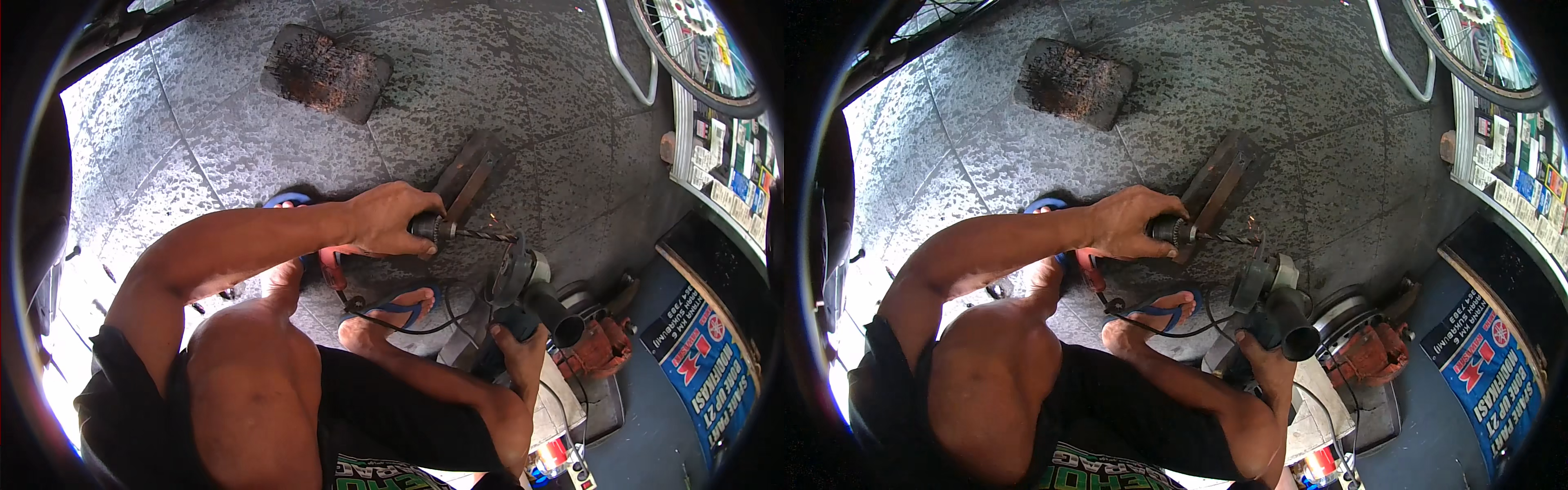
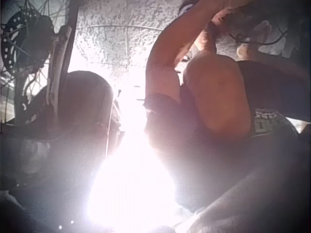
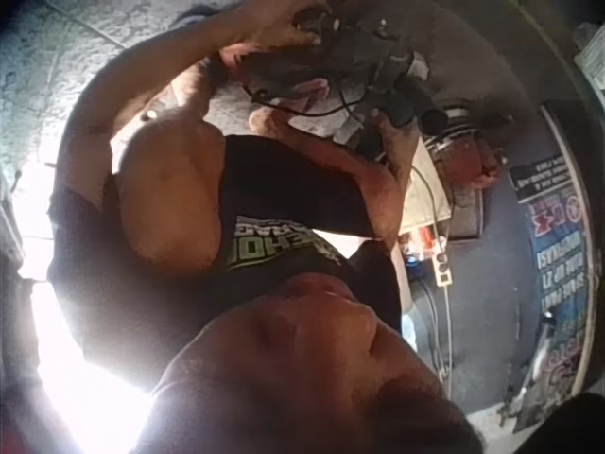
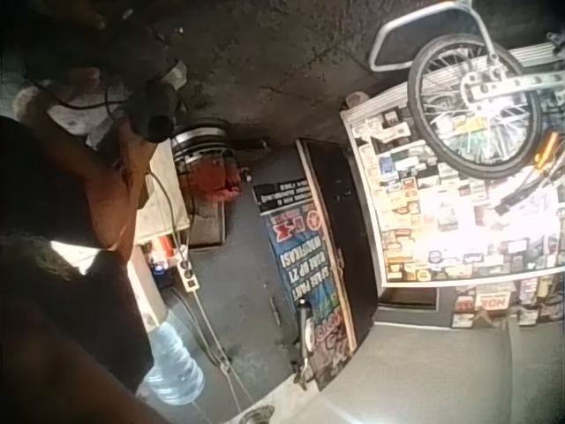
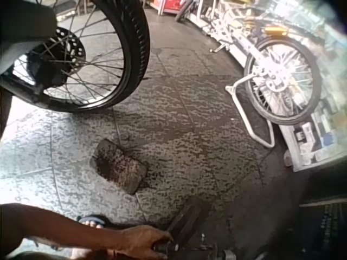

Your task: The person uses a corded drill to make holes in a small metal bar placed on the floor. They then use an angle grinder to sharpen the drill bit, creating sparks. The person repeats the drilling and grinding process on the same metal bar multiple times.

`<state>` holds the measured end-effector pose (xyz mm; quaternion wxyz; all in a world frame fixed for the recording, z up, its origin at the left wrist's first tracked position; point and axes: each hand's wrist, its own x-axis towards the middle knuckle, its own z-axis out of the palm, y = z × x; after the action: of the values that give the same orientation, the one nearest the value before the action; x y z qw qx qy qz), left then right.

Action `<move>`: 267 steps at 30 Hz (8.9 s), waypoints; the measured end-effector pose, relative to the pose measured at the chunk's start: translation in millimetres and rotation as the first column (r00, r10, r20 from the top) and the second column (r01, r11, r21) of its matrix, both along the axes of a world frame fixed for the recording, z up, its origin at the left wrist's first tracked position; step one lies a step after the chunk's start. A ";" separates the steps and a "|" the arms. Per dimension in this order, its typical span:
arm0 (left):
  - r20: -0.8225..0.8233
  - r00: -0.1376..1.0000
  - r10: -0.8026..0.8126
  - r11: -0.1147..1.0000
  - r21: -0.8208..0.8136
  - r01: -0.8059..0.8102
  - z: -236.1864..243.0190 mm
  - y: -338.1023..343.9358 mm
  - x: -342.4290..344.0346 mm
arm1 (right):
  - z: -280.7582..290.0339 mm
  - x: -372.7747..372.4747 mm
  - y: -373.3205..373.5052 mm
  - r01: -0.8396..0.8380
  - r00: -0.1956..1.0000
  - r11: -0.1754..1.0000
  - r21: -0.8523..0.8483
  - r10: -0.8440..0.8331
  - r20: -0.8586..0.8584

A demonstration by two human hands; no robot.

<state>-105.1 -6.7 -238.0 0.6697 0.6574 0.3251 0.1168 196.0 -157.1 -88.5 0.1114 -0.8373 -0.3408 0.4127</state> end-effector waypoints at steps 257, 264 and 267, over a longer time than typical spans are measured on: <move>0.109 0.987 0.116 0.992 -0.065 -0.110 16.1 -5.9 -23.2 | 22.4 -20.4 2.2 0.203 0.977 0.945 0.256 -0.213 0.011; 0.189 0.968 0.164 0.985 -0.076 -0.152 17.7 -14.9 -20.7 | 19.2 -1.4 -5.8 0.116 0.992 0.935 0.335 -0.124 0.002; 0.095 0.979 0.181 0.972 -0.171 -0.163 16.3 -20.4 -27.1 | 27.1 -15.8 12.5 0.172 0.985 0.927 0.333 -0.155 -0.077</move>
<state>-132.1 -27.1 -221.7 0.7252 0.5626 0.3519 0.1836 180.1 -144.6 -61.4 0.2962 -0.8206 -0.3328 0.3578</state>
